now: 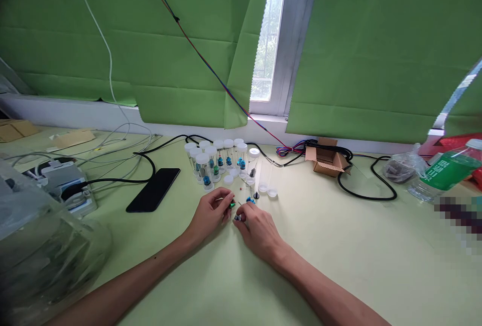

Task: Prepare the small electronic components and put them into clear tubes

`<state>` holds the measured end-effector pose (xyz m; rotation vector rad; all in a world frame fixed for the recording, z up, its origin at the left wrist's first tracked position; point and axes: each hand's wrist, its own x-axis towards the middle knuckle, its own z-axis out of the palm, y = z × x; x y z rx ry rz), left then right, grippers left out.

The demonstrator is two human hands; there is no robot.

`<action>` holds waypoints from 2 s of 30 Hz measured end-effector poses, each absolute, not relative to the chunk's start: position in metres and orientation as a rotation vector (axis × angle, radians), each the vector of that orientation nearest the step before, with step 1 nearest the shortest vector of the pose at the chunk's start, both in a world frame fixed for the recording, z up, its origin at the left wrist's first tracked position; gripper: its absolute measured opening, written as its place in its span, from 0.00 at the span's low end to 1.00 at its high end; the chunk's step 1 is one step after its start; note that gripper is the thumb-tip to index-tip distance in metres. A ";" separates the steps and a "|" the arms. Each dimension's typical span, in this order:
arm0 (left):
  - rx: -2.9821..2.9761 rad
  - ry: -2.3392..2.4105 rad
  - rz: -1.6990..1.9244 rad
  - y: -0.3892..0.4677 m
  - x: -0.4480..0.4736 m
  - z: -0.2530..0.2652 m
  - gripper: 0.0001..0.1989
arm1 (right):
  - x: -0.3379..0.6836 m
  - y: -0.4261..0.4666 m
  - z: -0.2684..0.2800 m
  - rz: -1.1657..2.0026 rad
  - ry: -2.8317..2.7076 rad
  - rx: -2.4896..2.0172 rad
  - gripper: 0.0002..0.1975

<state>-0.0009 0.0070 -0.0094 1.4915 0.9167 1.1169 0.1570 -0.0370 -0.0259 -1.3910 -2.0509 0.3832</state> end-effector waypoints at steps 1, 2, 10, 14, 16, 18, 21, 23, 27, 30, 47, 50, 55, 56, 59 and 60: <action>1.494 0.919 1.116 0.007 -0.001 -0.009 0.13 | 0.157 -0.037 -0.026 0.383 -2.055 -1.392 0.02; 1.496 0.921 1.114 0.007 -0.001 -0.009 0.13 | 0.157 -0.038 -0.025 0.382 -2.057 -1.390 0.02; 1.483 0.915 1.114 0.006 -0.001 -0.007 0.13 | 0.156 -0.039 -0.026 0.406 -1.940 -1.260 0.03; 1.475 0.897 1.094 0.006 0.000 -0.005 0.14 | 0.157 -0.039 -0.026 0.424 -1.880 -1.223 0.05; 1.475 0.880 1.085 0.005 0.000 -0.004 0.14 | 0.156 -0.039 -0.025 0.416 -1.883 -1.210 0.06; 1.479 0.870 1.071 0.005 0.000 -0.004 0.14 | 0.156 -0.039 -0.024 0.406 -1.890 -1.198 0.06; 1.491 0.869 1.052 0.005 0.001 -0.004 0.14 | 0.156 -0.039 -0.023 0.406 -1.875 -1.187 0.06; 1.492 0.866 1.049 0.005 0.001 -0.004 0.14 | 0.156 -0.039 -0.023 0.430 -1.841 -1.177 0.07; 1.484 0.854 1.042 0.003 0.002 -0.003 0.14 | 0.155 -0.039 -0.024 0.476 -1.779 -1.160 0.07; 1.488 0.855 1.035 0.002 0.002 -0.002 0.14 | 0.155 -0.039 -0.025 0.513 -1.750 -1.163 0.08; 1.591 0.817 1.084 0.003 0.000 -0.004 0.11 | 0.153 -0.041 -0.023 0.649 -1.628 -1.157 0.12; 1.597 0.803 1.086 0.002 0.000 -0.005 0.10 | 0.153 -0.040 -0.022 0.647 -1.624 -1.160 0.12; 1.587 0.790 1.087 0.001 0.000 -0.004 0.09 | 0.153 -0.040 -0.022 0.676 -1.578 -1.132 0.11; 1.583 0.789 1.088 0.001 0.000 -0.004 0.09 | 0.153 -0.040 -0.023 0.683 -1.568 -1.130 0.11; 1.570 0.783 1.088 0.000 0.000 -0.001 0.09 | 0.153 -0.041 -0.023 0.717 -1.539 -1.125 0.12; 1.565 0.780 1.087 0.000 0.000 -0.001 0.08 | 0.153 -0.041 -0.022 0.733 -1.527 -1.118 0.12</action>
